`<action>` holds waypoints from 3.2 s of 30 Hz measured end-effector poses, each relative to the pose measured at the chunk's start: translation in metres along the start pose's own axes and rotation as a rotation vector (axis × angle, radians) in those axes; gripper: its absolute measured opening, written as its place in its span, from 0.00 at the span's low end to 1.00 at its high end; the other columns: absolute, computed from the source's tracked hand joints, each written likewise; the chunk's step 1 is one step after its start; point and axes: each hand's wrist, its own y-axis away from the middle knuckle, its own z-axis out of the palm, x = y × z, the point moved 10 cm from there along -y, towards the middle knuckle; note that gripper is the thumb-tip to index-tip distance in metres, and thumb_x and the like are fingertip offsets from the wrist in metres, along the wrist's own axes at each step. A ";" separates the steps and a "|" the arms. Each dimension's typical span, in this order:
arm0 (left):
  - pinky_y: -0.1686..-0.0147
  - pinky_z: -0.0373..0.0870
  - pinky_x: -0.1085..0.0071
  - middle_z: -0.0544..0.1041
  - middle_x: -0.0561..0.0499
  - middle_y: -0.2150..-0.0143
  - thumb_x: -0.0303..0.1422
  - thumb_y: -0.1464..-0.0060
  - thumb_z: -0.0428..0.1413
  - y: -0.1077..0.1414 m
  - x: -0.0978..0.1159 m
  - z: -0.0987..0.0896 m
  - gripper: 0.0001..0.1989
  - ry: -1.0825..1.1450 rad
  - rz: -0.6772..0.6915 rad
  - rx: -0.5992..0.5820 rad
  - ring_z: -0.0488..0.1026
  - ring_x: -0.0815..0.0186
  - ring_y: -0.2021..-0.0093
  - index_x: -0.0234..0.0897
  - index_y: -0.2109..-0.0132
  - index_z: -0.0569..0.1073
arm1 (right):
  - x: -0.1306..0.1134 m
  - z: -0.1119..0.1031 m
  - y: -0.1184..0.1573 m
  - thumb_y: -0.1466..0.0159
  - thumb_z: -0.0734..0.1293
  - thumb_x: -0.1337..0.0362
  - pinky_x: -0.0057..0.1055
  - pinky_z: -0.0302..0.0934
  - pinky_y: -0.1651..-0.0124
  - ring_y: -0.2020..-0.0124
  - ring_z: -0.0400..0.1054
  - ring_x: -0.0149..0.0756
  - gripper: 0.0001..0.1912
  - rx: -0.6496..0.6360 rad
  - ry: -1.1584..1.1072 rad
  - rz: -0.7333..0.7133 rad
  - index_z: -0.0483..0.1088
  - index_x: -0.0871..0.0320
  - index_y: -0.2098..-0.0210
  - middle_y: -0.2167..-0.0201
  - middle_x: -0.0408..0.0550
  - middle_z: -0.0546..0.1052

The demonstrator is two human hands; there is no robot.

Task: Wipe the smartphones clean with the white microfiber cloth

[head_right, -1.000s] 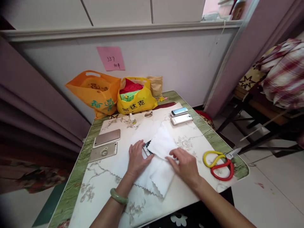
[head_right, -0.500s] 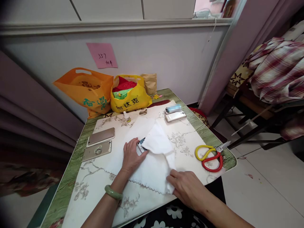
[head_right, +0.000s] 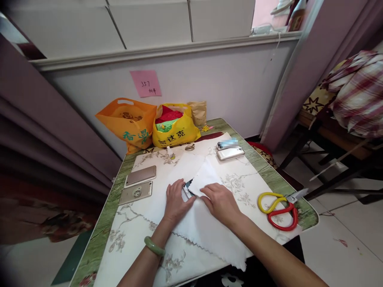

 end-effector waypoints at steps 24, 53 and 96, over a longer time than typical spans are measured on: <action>0.36 0.45 0.45 0.68 0.38 0.41 0.40 0.57 0.60 0.001 -0.009 0.000 0.27 0.063 0.023 -0.009 0.61 0.50 0.38 0.37 0.50 0.65 | -0.004 0.068 -0.026 0.31 0.51 0.44 0.55 0.25 0.32 0.32 0.45 0.45 0.33 -0.194 0.023 -0.069 0.48 0.51 0.32 0.33 0.49 0.55; 0.36 0.46 0.46 0.68 0.38 0.42 0.42 0.54 0.59 -0.001 -0.007 0.002 0.25 0.061 0.030 -0.023 0.62 0.51 0.38 0.36 0.50 0.66 | -0.011 0.057 -0.019 0.31 0.57 0.49 0.55 0.37 0.35 0.36 0.54 0.47 0.26 0.004 0.065 0.054 0.61 0.54 0.38 0.39 0.52 0.66; 0.36 0.42 0.43 0.62 0.34 0.38 0.37 0.61 0.60 0.002 0.001 -0.006 0.25 0.112 -0.050 -0.004 0.54 0.47 0.35 0.37 0.54 0.63 | 0.020 0.061 -0.060 0.33 0.61 0.62 0.29 0.57 0.64 0.62 0.69 0.35 0.08 0.020 0.108 0.299 0.72 0.54 0.64 0.64 0.46 0.76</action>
